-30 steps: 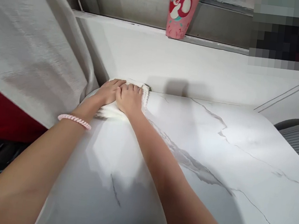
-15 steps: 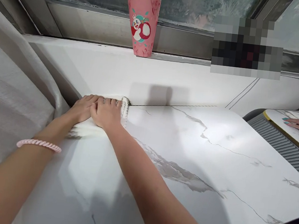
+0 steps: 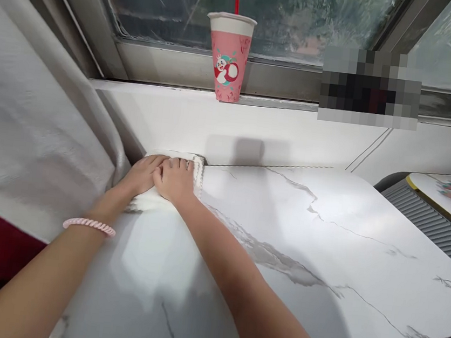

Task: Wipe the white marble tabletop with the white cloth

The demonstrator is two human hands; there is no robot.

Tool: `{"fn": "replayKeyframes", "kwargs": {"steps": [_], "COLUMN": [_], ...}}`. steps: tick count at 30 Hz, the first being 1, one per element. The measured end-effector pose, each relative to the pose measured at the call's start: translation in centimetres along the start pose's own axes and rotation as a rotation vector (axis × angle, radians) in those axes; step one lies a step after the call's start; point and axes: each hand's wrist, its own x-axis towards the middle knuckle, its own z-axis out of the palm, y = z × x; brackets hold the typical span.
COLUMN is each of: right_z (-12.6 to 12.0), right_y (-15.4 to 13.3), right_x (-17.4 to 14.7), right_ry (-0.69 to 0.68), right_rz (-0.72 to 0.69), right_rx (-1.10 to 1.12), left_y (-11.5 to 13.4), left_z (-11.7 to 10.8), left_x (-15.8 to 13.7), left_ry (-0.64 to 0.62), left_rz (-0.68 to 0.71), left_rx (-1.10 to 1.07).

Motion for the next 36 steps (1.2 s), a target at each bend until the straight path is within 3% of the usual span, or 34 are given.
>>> {"fn": "replayKeyframes", "kwargs": {"steps": [5, 11, 17, 21, 24, 28, 32, 36], "right_z": [-1.5, -3.9, -7.3, -9.5, -10.4, -10.1, -8.3, -6.4], "right_y": [-2.8, -7.2, -8.0, -6.8, -6.1, -5.0, -3.3, -1.2], "right_x": [-4.4, -11.4, -18.8, -22.0, -22.6, -20.9, -16.7, -11.9], "right_ry": [-0.033, -0.102, -0.142, -0.176, -0.225, -0.228, -0.202, -0.149], "right_rz": [-0.024, -0.118, -0.326, -0.391, -0.389, -0.368, -0.326, -0.219], "right_rx": [0.015, 0.073, 0.157, 0.203, 0.222, 0.22, 0.224, 0.199], "left_y": [0.7, 2.3, 8.3, 12.3, 13.3, 12.3, 10.3, 8.1], "left_z": [-0.5, -1.1, -1.0, -0.4, -0.1, 0.3, 0.7, 0.7], "left_x": [-5.4, -15.1, -24.8, -27.9, -28.0, -25.7, -20.7, -13.8], "left_ry": [0.048, 0.104, 0.179, 0.223, 0.224, 0.224, 0.246, 0.221], "left_rz": [-0.012, -0.068, -0.194, -0.243, -0.239, -0.22, -0.232, -0.145], "left_rx": [-0.074, -0.051, 0.09, 0.109, 0.103, 0.075, 0.057, 0.018]}}
